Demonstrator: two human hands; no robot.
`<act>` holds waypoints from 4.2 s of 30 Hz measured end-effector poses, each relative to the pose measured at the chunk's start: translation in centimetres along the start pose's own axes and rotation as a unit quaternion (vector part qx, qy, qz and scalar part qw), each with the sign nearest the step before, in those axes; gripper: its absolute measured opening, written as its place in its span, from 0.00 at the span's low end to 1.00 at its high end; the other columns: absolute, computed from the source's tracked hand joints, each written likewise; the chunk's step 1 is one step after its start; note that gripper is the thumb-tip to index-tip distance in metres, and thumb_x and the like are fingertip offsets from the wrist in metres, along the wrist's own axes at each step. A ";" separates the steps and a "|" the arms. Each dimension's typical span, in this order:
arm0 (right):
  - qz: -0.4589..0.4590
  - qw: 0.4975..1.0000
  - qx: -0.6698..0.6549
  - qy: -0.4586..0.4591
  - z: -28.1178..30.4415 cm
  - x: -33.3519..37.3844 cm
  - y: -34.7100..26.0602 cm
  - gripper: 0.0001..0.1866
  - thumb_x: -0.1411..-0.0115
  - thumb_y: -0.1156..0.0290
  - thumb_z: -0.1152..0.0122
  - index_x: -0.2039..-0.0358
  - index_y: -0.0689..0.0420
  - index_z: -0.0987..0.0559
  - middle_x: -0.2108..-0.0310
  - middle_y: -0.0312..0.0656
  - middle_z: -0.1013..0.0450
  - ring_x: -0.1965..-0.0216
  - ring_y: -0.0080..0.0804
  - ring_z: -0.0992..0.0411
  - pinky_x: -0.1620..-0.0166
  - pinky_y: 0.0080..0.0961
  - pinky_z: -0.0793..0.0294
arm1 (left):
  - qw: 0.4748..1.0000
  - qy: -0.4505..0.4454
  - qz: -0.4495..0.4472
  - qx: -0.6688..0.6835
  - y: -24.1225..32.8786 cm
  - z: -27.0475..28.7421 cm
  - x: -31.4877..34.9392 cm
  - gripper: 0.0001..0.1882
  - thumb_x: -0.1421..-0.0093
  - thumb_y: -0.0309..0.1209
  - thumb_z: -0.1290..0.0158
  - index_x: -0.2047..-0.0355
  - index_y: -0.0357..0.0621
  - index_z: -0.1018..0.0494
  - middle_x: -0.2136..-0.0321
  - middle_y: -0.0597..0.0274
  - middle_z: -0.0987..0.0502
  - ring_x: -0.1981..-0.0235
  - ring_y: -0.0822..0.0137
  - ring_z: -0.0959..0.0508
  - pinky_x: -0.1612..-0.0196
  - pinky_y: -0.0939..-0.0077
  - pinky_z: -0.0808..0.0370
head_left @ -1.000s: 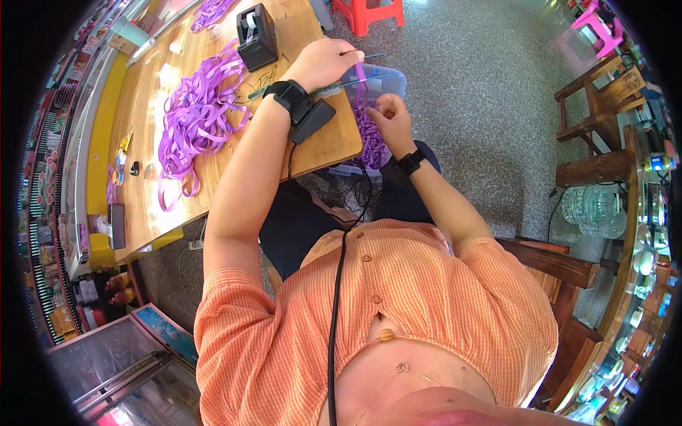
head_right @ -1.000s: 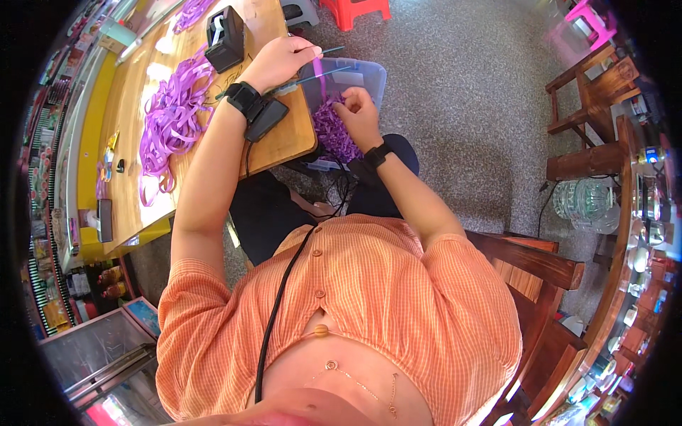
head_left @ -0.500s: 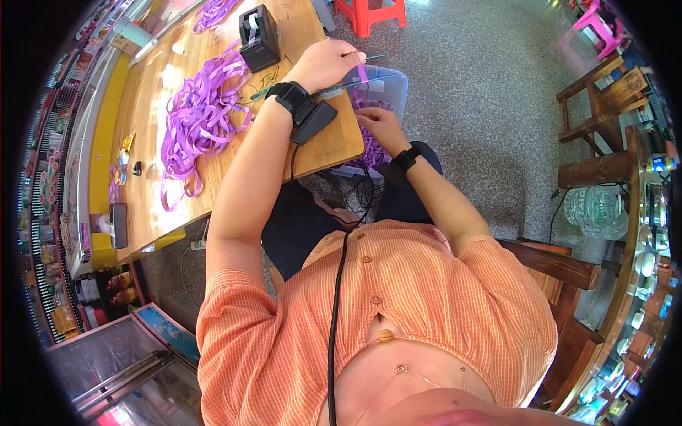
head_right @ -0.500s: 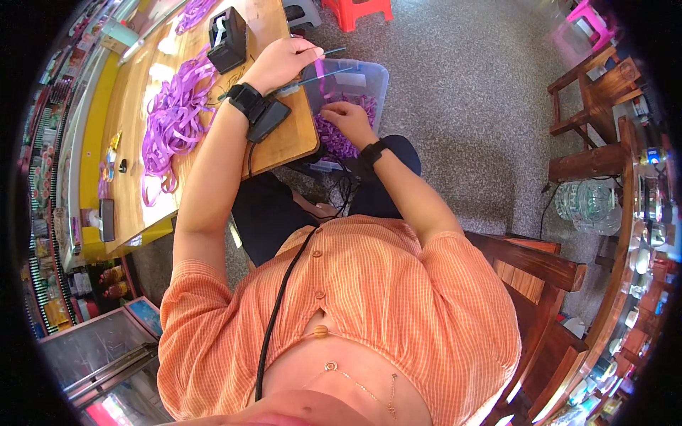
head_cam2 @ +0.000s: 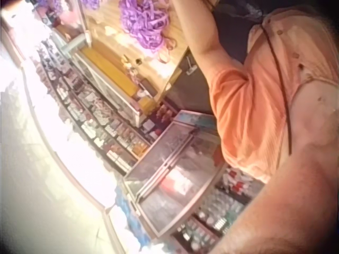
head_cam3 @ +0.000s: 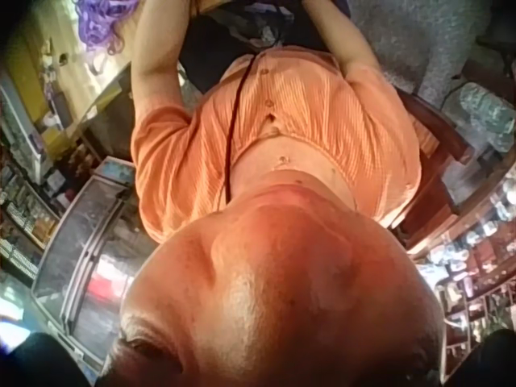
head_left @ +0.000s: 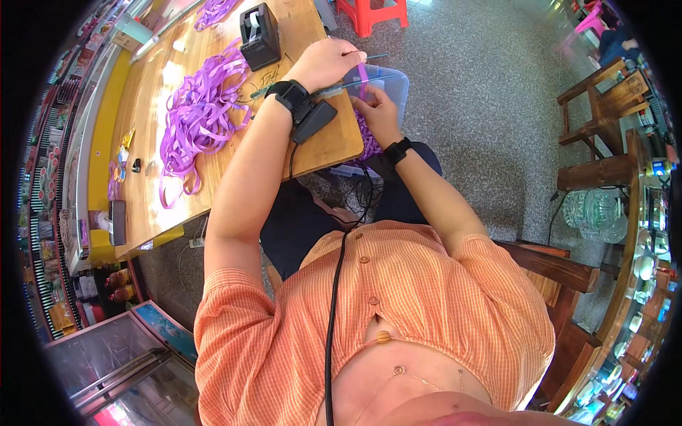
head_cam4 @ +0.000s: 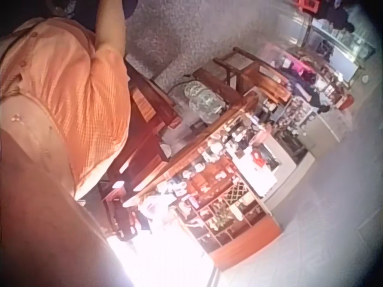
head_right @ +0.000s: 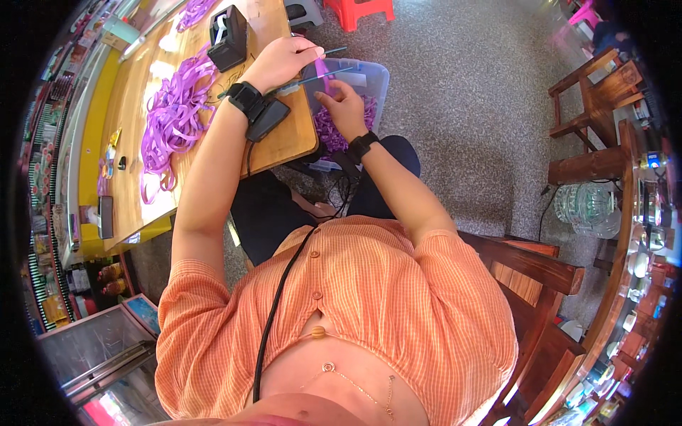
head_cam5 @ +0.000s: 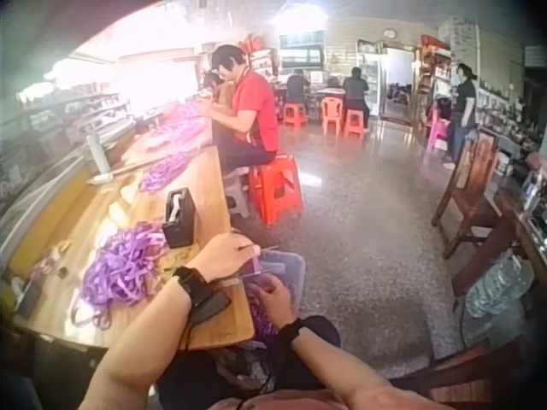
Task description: The person is measuring and cutting lengths of purple ribbons at a workbench.
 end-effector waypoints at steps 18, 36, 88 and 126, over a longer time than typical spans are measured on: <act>-0.123 0.950 -0.037 -0.284 4.3 11.7 -7.1 0.12 0.35 0.69 0.40 0.55 0.60 0.17 0.79 0.29 0.29 0.78 0.14 0.35 0.74 0.14 0.36 | 1.000 0.005 -0.012 0.014 -0.2 0.2 0.3 0.19 0.36 0.44 0.48 0.62 0.37 0.20 0.70 0.48 0.20 0.66 0.51 0.21 0.60 0.65 0.26; 0.094 0.946 0.079 -0.300 4.3 3.5 -24.2 0.11 0.36 0.65 0.39 0.55 0.54 0.16 0.64 0.32 0.21 0.70 0.15 0.32 0.70 0.13 0.34 | 1.000 0.005 0.014 -0.012 -0.3 0.3 0.4 0.19 0.37 0.46 0.52 0.62 0.47 0.18 0.64 0.50 0.19 0.59 0.47 0.22 0.53 0.59 0.26; -0.161 0.946 0.009 -0.282 1.3 0.1 -9.8 0.16 0.34 0.60 0.43 0.55 0.60 0.20 0.64 0.39 0.21 0.65 0.23 0.25 0.60 0.21 0.26 | 0.995 0.060 -0.038 -0.065 0.1 0.3 0.3 0.14 0.39 0.36 0.50 0.68 0.38 0.20 0.69 0.45 0.21 0.62 0.45 0.22 0.56 0.57 0.26; -0.249 0.924 0.003 -0.291 2.6 0.4 -15.6 0.14 0.37 0.61 0.40 0.62 0.60 0.20 0.72 0.38 0.22 0.74 0.24 0.25 0.70 0.20 0.26 | 0.826 -0.228 0.239 0.457 2.6 -1.4 5.8 0.18 0.32 0.40 0.54 0.62 0.33 0.27 0.75 0.51 0.21 0.82 0.68 0.24 0.80 0.77 0.27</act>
Point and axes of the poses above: each hand's wrist, its own x-axis away from the middle knuckle, its own z-axis out of the back of the hand, y = z × x, the point moved 6 cm from there along -x, towards the middle knuckle
